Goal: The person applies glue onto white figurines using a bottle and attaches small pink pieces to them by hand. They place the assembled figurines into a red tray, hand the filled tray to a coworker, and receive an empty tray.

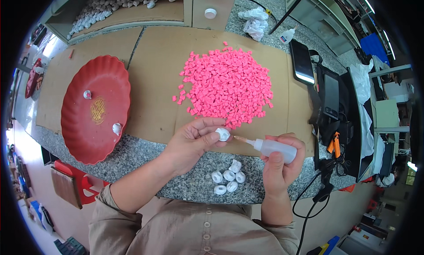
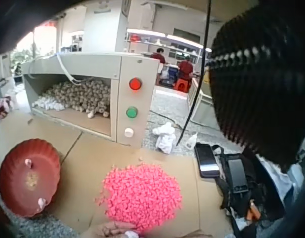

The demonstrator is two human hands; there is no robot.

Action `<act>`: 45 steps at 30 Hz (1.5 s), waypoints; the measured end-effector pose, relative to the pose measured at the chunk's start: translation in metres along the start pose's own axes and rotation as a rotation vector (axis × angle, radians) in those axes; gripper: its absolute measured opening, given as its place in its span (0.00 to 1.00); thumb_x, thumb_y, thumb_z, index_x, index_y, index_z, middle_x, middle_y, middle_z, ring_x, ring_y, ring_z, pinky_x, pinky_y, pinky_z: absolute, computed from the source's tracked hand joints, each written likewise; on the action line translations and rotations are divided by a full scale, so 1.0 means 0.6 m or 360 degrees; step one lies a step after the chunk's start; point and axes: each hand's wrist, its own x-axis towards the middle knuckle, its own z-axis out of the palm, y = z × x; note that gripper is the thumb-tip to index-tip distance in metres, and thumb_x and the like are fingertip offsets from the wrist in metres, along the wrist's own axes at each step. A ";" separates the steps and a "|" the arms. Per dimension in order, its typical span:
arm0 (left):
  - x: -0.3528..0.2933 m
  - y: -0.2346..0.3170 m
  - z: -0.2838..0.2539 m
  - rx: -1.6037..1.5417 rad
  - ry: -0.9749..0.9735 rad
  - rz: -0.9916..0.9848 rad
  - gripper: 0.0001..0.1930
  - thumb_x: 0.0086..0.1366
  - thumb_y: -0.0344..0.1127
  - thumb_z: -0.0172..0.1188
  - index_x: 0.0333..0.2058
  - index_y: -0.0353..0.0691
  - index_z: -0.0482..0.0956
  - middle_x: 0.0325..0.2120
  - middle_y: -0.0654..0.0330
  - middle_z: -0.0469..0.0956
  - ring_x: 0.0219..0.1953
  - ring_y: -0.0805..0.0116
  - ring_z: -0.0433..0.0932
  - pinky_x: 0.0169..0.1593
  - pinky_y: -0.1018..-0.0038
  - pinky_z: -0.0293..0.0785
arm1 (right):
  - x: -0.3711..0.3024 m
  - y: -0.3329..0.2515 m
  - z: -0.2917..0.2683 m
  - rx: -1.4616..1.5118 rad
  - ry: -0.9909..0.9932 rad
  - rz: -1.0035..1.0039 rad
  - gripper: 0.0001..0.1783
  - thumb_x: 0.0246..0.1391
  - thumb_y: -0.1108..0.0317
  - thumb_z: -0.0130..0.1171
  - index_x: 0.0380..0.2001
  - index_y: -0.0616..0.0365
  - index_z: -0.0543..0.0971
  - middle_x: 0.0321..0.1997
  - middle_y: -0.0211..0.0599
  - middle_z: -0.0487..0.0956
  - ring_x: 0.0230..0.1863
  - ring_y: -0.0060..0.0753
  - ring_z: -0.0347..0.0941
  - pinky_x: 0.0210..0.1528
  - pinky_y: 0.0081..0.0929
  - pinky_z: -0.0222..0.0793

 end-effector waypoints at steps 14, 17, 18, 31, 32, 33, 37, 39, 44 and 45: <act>0.003 -0.002 -0.005 0.0083 -0.0053 0.0004 0.09 0.57 0.26 0.50 0.38 0.36 0.71 0.34 0.61 0.73 0.37 0.73 0.71 0.44 0.76 0.69 | 0.002 0.008 -0.007 -0.0413 -0.0214 -0.0097 0.16 0.51 0.63 0.49 0.36 0.63 0.61 0.31 0.38 0.64 0.21 0.20 0.62 0.23 0.15 0.60; 0.002 -0.002 -0.005 0.0094 -0.0057 0.0012 0.09 0.57 0.26 0.50 0.37 0.36 0.71 0.33 0.61 0.73 0.37 0.73 0.71 0.43 0.76 0.69 | 0.002 0.009 -0.006 -0.0412 -0.0215 -0.0114 0.15 0.51 0.64 0.49 0.35 0.63 0.61 0.31 0.38 0.64 0.21 0.20 0.62 0.23 0.14 0.60; 0.002 -0.002 -0.005 0.0098 -0.0049 0.0020 0.08 0.57 0.26 0.50 0.37 0.36 0.71 0.33 0.61 0.73 0.37 0.73 0.71 0.43 0.76 0.69 | 0.003 0.011 -0.007 -0.0413 -0.0212 -0.0118 0.15 0.51 0.64 0.49 0.35 0.63 0.61 0.31 0.38 0.64 0.21 0.20 0.62 0.23 0.14 0.60; 0.002 -0.005 -0.006 0.0108 -0.0084 0.0040 0.11 0.56 0.28 0.52 0.39 0.35 0.69 0.35 0.57 0.73 0.39 0.69 0.72 0.43 0.75 0.69 | 0.005 0.007 -0.004 -0.0424 -0.0202 -0.0140 0.14 0.51 0.65 0.49 0.35 0.63 0.61 0.29 0.38 0.64 0.20 0.18 0.61 0.24 0.14 0.60; 0.002 -0.006 -0.006 0.0107 -0.0075 0.0037 0.11 0.56 0.28 0.52 0.39 0.35 0.69 0.35 0.57 0.73 0.39 0.68 0.72 0.43 0.75 0.69 | 0.004 0.008 -0.005 -0.0430 -0.0215 -0.0147 0.14 0.51 0.65 0.49 0.35 0.63 0.61 0.29 0.38 0.64 0.20 0.18 0.62 0.25 0.14 0.60; 0.003 -0.006 -0.006 0.0106 -0.0067 0.0035 0.10 0.56 0.28 0.51 0.39 0.35 0.69 0.35 0.57 0.73 0.39 0.68 0.72 0.43 0.74 0.69 | 0.004 0.008 -0.006 -0.0430 -0.0215 -0.0147 0.14 0.51 0.65 0.49 0.35 0.63 0.61 0.29 0.38 0.64 0.20 0.18 0.62 0.25 0.14 0.60; 0.004 -0.004 -0.001 0.0060 -0.0052 0.0016 0.09 0.57 0.25 0.50 0.37 0.35 0.70 0.33 0.60 0.73 0.37 0.73 0.71 0.44 0.76 0.69 | 0.001 0.009 -0.006 -0.0501 -0.0240 -0.0227 0.15 0.50 0.65 0.49 0.35 0.64 0.61 0.29 0.39 0.64 0.21 0.20 0.62 0.29 0.18 0.63; 0.003 -0.005 -0.004 0.0078 -0.0034 0.0019 0.09 0.57 0.26 0.50 0.37 0.34 0.70 0.33 0.60 0.73 0.37 0.73 0.71 0.44 0.76 0.69 | 0.001 0.009 -0.003 -0.0525 -0.0240 -0.0260 0.15 0.50 0.65 0.50 0.35 0.64 0.61 0.29 0.40 0.64 0.22 0.22 0.63 0.31 0.19 0.64; 0.004 -0.005 -0.005 0.0099 -0.0051 0.0036 0.09 0.57 0.27 0.51 0.38 0.35 0.69 0.34 0.58 0.73 0.38 0.71 0.71 0.44 0.75 0.69 | 0.002 0.007 -0.002 -0.0676 -0.0292 -0.0603 0.18 0.42 0.71 0.57 0.35 0.66 0.64 0.30 0.48 0.72 0.25 0.33 0.67 0.26 0.23 0.65; 0.004 -0.006 -0.006 0.0115 -0.0078 0.0048 0.10 0.57 0.28 0.50 0.38 0.35 0.69 0.35 0.57 0.73 0.40 0.68 0.72 0.44 0.74 0.69 | 0.001 0.006 -0.003 -0.0676 -0.0292 -0.0603 0.18 0.42 0.71 0.57 0.35 0.66 0.64 0.30 0.48 0.72 0.25 0.33 0.67 0.26 0.23 0.65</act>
